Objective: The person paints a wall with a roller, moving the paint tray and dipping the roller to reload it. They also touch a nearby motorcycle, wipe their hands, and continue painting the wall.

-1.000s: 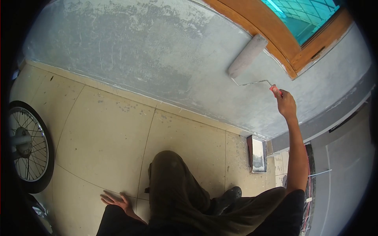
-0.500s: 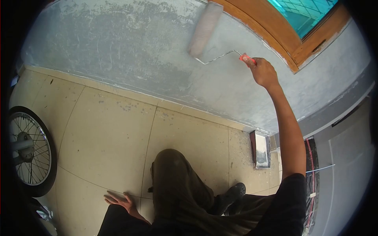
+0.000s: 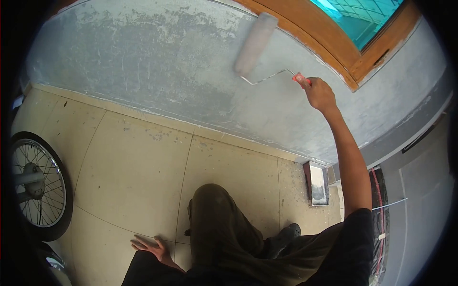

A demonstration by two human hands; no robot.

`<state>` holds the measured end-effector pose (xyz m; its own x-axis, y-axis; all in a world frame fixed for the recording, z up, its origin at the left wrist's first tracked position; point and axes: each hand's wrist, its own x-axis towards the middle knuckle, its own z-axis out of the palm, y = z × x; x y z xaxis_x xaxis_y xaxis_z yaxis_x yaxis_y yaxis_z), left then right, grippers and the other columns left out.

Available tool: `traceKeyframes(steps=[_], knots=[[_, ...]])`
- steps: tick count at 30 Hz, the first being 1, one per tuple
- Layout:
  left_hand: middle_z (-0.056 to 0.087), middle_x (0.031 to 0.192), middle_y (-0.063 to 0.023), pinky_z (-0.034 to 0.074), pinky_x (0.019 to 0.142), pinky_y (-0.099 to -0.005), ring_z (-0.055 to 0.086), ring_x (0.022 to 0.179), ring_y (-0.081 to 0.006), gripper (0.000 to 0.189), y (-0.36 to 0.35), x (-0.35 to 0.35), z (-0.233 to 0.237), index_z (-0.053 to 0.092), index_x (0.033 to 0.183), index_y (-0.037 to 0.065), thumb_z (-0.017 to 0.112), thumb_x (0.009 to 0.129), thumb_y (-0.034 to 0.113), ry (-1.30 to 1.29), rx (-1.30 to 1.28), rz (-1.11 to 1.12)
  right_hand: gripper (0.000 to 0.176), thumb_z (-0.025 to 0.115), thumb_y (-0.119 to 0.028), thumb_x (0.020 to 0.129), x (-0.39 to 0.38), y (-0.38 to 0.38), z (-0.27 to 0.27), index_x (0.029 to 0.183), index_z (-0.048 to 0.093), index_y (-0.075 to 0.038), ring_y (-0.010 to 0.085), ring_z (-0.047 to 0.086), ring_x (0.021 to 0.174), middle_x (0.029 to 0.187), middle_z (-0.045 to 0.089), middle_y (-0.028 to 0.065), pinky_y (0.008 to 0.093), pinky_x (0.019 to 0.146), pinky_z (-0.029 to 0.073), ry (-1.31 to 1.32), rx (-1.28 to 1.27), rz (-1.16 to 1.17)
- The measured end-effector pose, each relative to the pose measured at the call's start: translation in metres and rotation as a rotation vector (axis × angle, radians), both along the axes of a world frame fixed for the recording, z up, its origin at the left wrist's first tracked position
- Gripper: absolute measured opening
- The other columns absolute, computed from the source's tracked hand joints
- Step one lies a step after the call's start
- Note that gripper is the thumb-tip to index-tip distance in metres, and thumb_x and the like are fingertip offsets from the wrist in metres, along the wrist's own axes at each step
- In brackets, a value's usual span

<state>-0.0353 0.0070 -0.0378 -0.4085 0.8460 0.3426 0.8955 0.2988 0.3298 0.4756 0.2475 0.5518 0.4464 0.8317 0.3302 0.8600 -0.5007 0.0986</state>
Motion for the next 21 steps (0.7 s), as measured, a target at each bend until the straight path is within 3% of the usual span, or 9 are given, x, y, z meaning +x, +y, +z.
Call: traceKeyframes(steps=[2,4,8,11,13,14,18,20,21], knots=[[0.015,0.165,-0.0267,0.022,0.118,-0.0601,0.017,0.151,-0.0448,0.085,0.002,0.001,0.001,0.023,0.160,0.006,0.047,0.096,0.057,-0.059,0.023,0.003,0.075,0.043,-0.074,0.095,-0.043,0.051,-0.008,0.096,0.075,-0.007,0.0379,0.068,0.097,0.102,0.072,0.0211,0.0468,0.085,0.053,0.078,0.017,0.148],[0.014,0.165,-0.0268,0.018,0.119,-0.0614,0.014,0.151,-0.0464,0.087,0.001,0.003,0.007,0.025,0.160,0.006,0.050,0.094,0.057,-0.188,-0.014,-0.001,0.074,0.045,-0.073,0.095,-0.085,0.098,-0.016,0.085,0.072,-0.004,0.0354,0.068,0.092,0.088,0.072,0.0192,0.0455,0.083,0.052,0.007,0.053,0.200],[0.015,0.165,-0.0266,0.017,0.119,-0.0617,0.012,0.151,-0.0455,0.088,0.003,0.001,0.001,0.024,0.160,0.006,0.051,0.093,0.058,-0.165,0.040,-0.022,0.075,0.043,-0.074,0.095,-0.125,0.132,-0.009,0.086,0.072,-0.005,0.0341,0.069,0.092,0.089,0.072,0.0178,0.0458,0.083,0.052,0.010,-0.016,0.189],[0.015,0.165,-0.0252,0.019,0.118,-0.0615,0.015,0.151,-0.0450,0.088,0.002,0.001,0.008,0.025,0.160,0.008,0.049,0.093,0.058,-0.090,0.000,-0.014,0.076,0.043,-0.074,0.095,-0.092,0.108,-0.008,0.085,0.072,-0.004,0.0355,0.068,0.090,0.087,0.071,0.0199,0.0455,0.082,0.052,0.005,-0.019,0.160],[0.016,0.164,-0.0281,0.021,0.118,-0.0619,0.016,0.150,-0.0484,0.085,0.003,0.003,0.014,0.025,0.160,0.007,0.052,0.094,0.053,-0.060,-0.015,-0.028,0.077,0.042,-0.075,0.094,-0.054,0.069,-0.004,0.094,0.075,-0.005,0.0383,0.068,0.095,0.099,0.072,0.0206,0.0478,0.086,0.052,0.036,-0.022,0.094],[0.016,0.162,-0.0309,0.022,0.119,-0.0622,0.018,0.149,-0.0519,0.083,0.002,0.003,0.017,0.024,0.159,0.005,0.054,0.094,0.048,-0.030,-0.027,-0.030,0.077,0.042,-0.075,0.094,-0.032,0.047,-0.004,0.093,0.075,-0.005,0.0393,0.068,0.095,0.097,0.072,0.0217,0.0476,0.086,0.052,0.031,0.010,0.069],[0.019,0.163,-0.0296,0.022,0.118,-0.0629,0.021,0.148,-0.0511,0.085,0.000,0.004,0.020,0.025,0.160,0.007,0.053,0.094,0.053,0.029,-0.126,0.022,0.077,0.045,-0.073,0.095,0.040,-0.034,-0.002,0.087,0.072,-0.002,0.0451,0.065,0.090,0.085,0.068,0.0266,0.0483,0.082,0.051,0.003,0.083,-0.018],[0.019,0.162,-0.0300,0.023,0.118,-0.0624,0.022,0.147,-0.0506,0.086,0.000,0.002,0.004,0.025,0.160,0.007,0.052,0.094,0.054,-0.017,-0.034,-0.002,0.075,0.044,-0.070,0.097,0.054,-0.048,-0.001,0.087,0.069,0.000,0.0449,0.061,0.081,0.077,0.061,0.0265,0.0461,0.079,0.049,-0.029,0.076,-0.061],[0.016,0.163,-0.0289,0.021,0.117,-0.0626,0.016,0.150,-0.0474,0.087,0.001,0.001,-0.002,0.025,0.160,0.007,0.053,0.093,0.055,-0.057,0.028,-0.031,0.075,0.044,-0.070,0.097,0.052,-0.046,-0.001,0.087,0.069,0.000,0.0449,0.061,0.081,0.077,0.061,0.0265,0.0461,0.079,0.049,-0.029,0.075,-0.060]])
